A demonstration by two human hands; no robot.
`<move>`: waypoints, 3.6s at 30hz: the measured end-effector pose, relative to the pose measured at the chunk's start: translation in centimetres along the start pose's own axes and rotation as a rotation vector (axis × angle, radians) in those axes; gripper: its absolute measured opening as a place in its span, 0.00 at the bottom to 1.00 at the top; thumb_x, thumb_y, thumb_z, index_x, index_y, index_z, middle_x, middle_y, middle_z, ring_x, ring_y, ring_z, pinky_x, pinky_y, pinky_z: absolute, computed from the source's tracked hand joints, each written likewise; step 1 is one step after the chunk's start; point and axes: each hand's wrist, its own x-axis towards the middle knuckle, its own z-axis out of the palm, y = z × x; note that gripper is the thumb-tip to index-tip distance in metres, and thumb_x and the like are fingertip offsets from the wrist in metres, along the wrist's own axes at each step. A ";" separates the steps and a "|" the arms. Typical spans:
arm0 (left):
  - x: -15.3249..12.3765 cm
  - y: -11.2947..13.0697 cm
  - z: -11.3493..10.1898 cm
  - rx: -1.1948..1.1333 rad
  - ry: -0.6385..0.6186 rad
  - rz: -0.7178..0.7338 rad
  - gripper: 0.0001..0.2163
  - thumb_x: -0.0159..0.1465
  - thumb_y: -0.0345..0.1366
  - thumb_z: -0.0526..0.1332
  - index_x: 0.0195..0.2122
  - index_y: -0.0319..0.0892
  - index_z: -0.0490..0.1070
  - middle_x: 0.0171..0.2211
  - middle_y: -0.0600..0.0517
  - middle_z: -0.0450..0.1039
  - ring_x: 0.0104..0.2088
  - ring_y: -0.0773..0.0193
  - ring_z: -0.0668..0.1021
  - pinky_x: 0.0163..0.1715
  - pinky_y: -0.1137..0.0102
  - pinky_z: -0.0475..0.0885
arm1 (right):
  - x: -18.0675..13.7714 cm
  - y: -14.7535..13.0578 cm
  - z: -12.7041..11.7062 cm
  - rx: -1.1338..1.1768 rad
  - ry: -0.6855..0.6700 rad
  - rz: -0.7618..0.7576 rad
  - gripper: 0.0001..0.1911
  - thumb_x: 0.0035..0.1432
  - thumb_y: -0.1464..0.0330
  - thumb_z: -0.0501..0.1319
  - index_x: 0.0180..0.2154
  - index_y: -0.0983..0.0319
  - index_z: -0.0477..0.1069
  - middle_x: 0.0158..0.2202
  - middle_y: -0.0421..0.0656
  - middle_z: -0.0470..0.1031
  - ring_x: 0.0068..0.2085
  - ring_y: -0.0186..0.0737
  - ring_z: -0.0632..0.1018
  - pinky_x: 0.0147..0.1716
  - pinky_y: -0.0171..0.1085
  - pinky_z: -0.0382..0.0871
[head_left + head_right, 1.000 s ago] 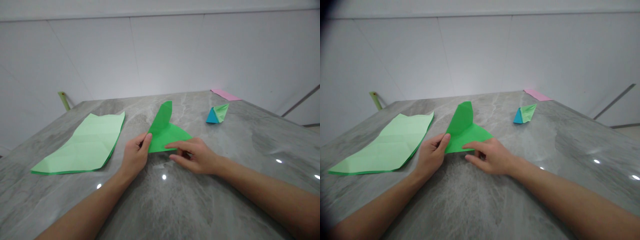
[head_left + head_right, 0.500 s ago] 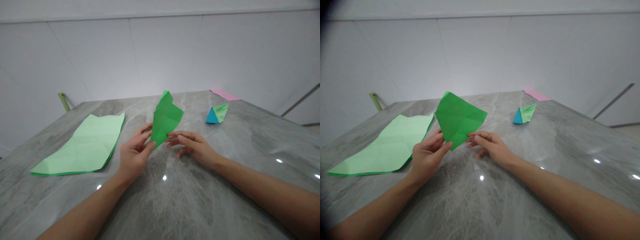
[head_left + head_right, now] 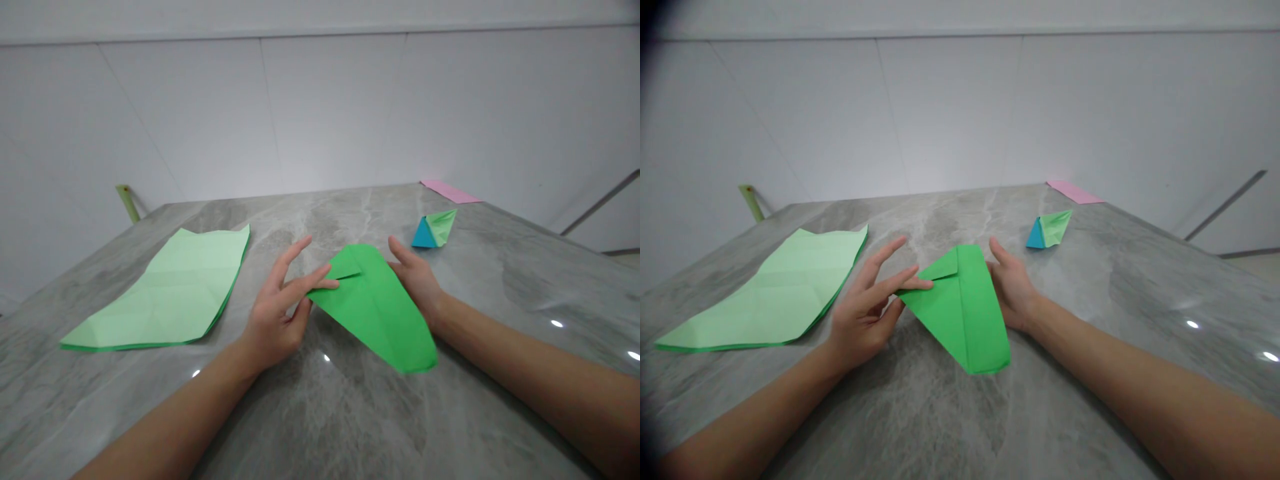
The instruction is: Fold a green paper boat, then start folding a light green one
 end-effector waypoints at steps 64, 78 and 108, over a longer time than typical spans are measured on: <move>-0.3 -1.1 1.2 -0.761 0.058 -1.074 0.14 0.49 0.40 0.74 0.29 0.33 0.79 0.28 0.45 0.80 0.27 0.58 0.81 0.29 0.65 0.80 | 0.0 1.9 1.2 -0.184 0.301 -0.144 0.18 0.38 0.62 0.76 0.33 0.61 0.80 0.37 0.47 0.83 0.35 0.47 0.83 0.37 0.45 0.78; 0.3 0.2 0.2 -0.663 -0.311 -1.054 0.17 0.50 0.48 0.72 0.20 0.36 0.78 0.19 0.47 0.77 0.18 0.63 0.78 0.20 0.72 0.76 | 0.0 1.1 0.7 -0.018 0.331 -0.173 0.15 0.38 0.64 0.76 0.30 0.62 0.79 0.33 0.45 0.83 0.31 0.43 0.82 0.35 0.42 0.77; 0.1 -0.6 0.5 -0.272 0.319 -0.812 0.13 0.54 0.42 0.69 0.19 0.39 0.75 0.18 0.53 0.73 0.19 0.61 0.77 0.17 0.72 0.74 | -0.3 1.5 1.5 -0.275 0.150 -0.005 0.13 0.40 0.64 0.74 0.29 0.63 0.80 0.29 0.43 0.82 0.28 0.38 0.80 0.30 0.36 0.74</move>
